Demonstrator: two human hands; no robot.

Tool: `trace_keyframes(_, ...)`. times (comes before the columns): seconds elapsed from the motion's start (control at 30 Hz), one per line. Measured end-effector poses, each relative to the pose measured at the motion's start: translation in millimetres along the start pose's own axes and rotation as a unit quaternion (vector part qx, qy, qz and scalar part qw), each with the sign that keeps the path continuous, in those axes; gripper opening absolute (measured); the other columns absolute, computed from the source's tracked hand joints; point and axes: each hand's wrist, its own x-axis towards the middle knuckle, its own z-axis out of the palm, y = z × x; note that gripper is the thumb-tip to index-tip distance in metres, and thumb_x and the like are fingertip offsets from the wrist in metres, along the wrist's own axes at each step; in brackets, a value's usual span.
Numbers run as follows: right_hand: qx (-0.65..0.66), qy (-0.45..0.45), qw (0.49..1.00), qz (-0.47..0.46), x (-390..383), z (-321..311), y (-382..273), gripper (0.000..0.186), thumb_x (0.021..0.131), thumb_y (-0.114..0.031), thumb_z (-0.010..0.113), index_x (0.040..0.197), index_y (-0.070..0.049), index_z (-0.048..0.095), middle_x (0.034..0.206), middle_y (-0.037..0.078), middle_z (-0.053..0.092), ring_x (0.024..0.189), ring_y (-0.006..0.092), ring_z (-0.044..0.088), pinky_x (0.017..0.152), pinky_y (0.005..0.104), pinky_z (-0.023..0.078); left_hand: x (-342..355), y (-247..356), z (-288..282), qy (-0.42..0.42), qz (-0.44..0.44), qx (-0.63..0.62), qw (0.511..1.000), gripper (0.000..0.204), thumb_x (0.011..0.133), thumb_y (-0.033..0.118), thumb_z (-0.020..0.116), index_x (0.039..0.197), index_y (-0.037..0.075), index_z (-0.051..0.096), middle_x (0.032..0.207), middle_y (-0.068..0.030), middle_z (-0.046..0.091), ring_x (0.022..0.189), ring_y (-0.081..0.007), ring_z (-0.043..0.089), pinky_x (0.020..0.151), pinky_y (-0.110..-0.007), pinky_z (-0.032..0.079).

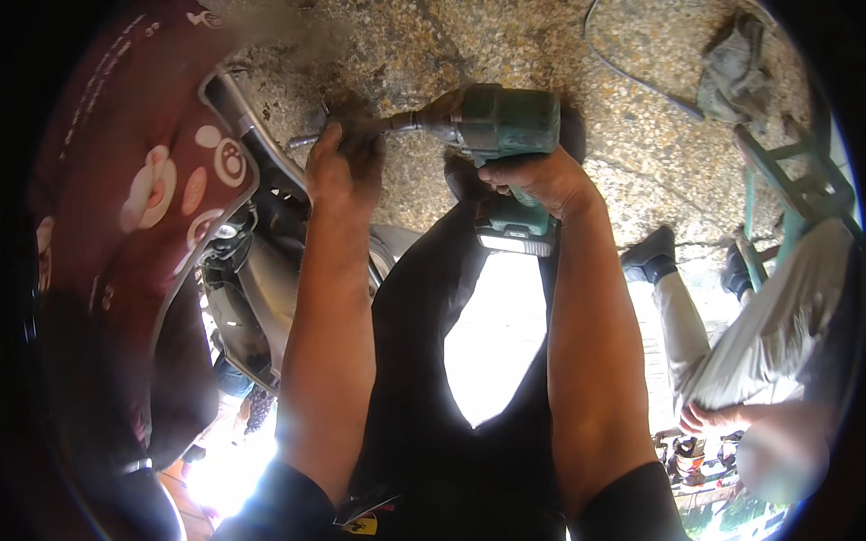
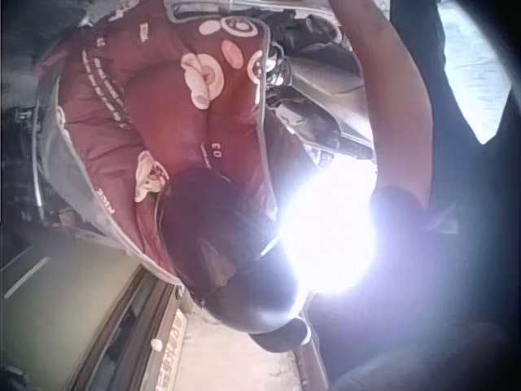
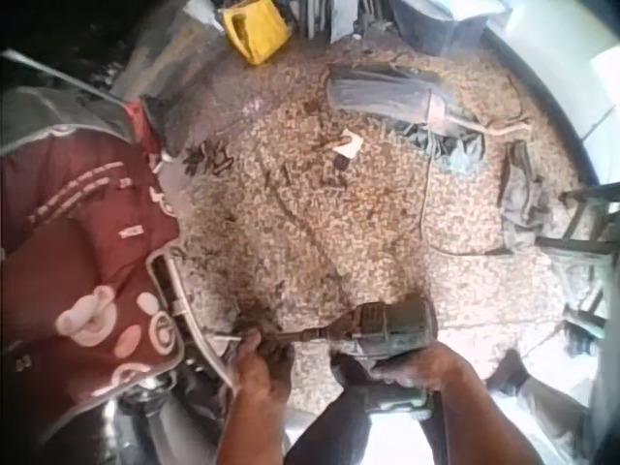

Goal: The person removes a metal plate from the scooter's under-seat area by hand, then uses a cordless impact wrench to remove bolts from the rear wheel and undercarriage. The person handles the scooter frame and various fasteners during the process.

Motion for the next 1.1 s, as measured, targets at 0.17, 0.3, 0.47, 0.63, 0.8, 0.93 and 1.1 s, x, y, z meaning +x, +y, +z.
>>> trace_keyframes(0.17,0.021,-0.048,0.998,0.027,89,1,48,0.030,0.066,-0.006,0.080,0.094,-0.001,0.068,0.081,0.008,0.068,0.070,0.0170,0.063,0.066,0.0322,0.051,95,-38,-23,0.066,0.036,-0.059,0.995,0.025,0.094,0.014,0.041,0.109,0.001,0.055,0.104,-0.0143,0.061,0.095,-0.0287,0.058,0.090,-0.044,0.046)
trace_keyframes(0.3,0.007,-0.073,0.997,-0.013,156,32,79,0.035,0.066,-0.007,0.080,0.099,0.000,0.068,0.083,0.008,0.068,0.071,0.0175,0.062,0.065,0.0336,0.052,172,-32,-47,0.016,0.074,-0.081,0.994,0.028,0.093,0.015,0.038,0.101,-0.001,0.059,0.094,-0.0142,0.062,0.083,-0.0276,0.061,0.082,-0.040,0.050)
trace_keyframes(0.47,0.014,-0.095,0.995,-0.017,212,63,91,0.033,0.068,-0.007,0.077,0.099,-0.001,0.068,0.082,0.006,0.067,0.070,0.0163,0.060,0.064,0.0327,0.051,218,-16,-46,0.126,0.143,-0.017,0.982,0.026,0.092,0.013,0.032,0.093,-0.006,0.050,0.089,-0.0173,0.056,0.082,-0.0293,0.062,0.082,-0.044,0.054)
trace_keyframes(0.63,0.011,-0.119,0.993,0.011,250,79,97,0.028,0.069,-0.005,0.073,0.096,-0.002,0.067,0.078,0.003,0.063,0.067,0.0135,0.053,0.060,0.0310,0.046,230,-13,-38,0.224,0.175,-0.063,0.957,0.025,0.092,0.012,0.032,0.081,-0.002,0.050,0.081,-0.0127,0.057,0.074,-0.0260,0.061,0.071,-0.039,0.055)
trace_keyframes(0.8,0.005,-0.136,0.990,0.027,265,83,110,0.031,0.069,-0.004,0.072,0.099,-0.002,0.065,0.075,0.003,0.062,0.065,0.0137,0.056,0.058,0.0305,0.047,236,-20,-49,0.257,0.187,-0.026,0.948,0.030,0.091,0.014,0.034,0.070,0.001,0.050,0.069,-0.0102,0.057,0.061,-0.0248,0.058,0.059,-0.036,0.053)
trace_keyframes(0.93,-0.004,-0.140,0.989,0.055,271,82,114,0.036,0.070,-0.005,0.074,0.105,-0.002,0.065,0.080,0.006,0.065,0.071,0.0158,0.059,0.062,0.0311,0.050,246,-23,-49,0.280,0.173,-0.051,0.943,0.029,0.090,0.013,0.035,0.069,0.001,0.050,0.067,-0.0108,0.057,0.054,-0.0248,0.056,0.052,-0.035,0.051)
trace_keyframes(1.1,-0.006,-0.163,0.987,0.003,286,93,108,0.041,0.071,-0.006,0.076,0.109,-0.001,0.065,0.088,0.009,0.068,0.075,0.0160,0.061,0.063,0.0295,0.051,251,-12,-48,0.287,0.190,-0.029,0.938,0.031,0.089,0.014,0.034,0.069,-0.001,0.053,0.065,-0.0123,0.057,0.052,-0.0264,0.057,0.048,-0.035,0.050)
